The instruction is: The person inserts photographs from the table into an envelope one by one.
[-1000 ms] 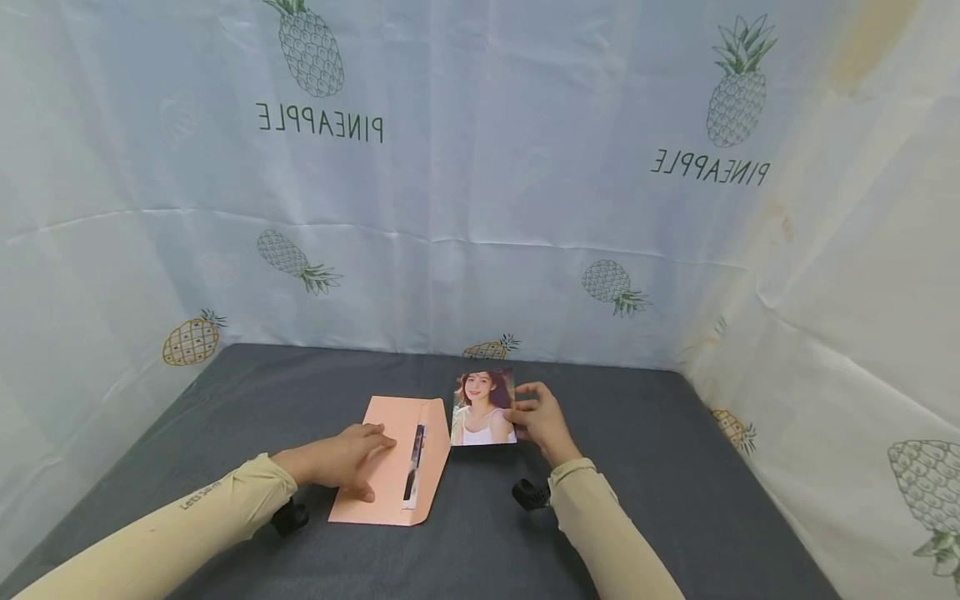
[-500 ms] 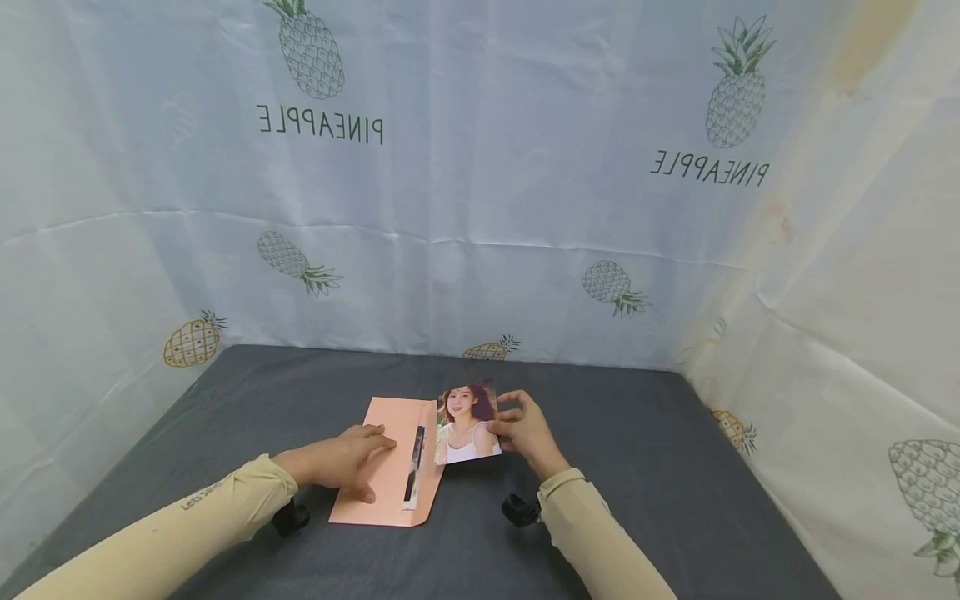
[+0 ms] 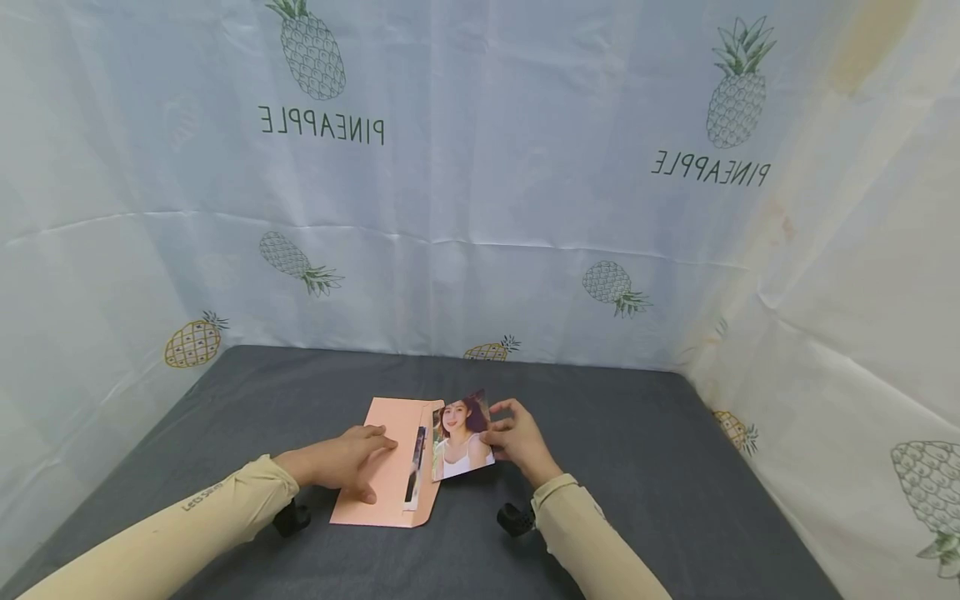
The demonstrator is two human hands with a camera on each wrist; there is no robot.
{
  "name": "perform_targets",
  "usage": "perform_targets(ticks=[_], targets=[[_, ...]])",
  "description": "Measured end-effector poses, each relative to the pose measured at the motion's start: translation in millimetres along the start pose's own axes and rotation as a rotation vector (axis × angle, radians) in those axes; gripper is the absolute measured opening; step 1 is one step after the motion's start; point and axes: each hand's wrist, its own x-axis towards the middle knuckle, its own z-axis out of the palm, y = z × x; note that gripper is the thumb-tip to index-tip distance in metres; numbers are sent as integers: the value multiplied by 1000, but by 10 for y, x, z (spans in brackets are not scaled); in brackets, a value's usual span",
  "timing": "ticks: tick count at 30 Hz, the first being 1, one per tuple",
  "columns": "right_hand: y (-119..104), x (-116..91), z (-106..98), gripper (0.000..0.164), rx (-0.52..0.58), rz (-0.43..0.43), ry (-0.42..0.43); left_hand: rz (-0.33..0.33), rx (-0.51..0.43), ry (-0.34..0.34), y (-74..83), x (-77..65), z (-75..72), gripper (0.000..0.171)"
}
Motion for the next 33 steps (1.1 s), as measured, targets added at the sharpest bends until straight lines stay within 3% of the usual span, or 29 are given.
perform_targets(ticks=[33], targets=[[-114,18,135,42,-76,10,4,2,17,7,-1,3,6,78]])
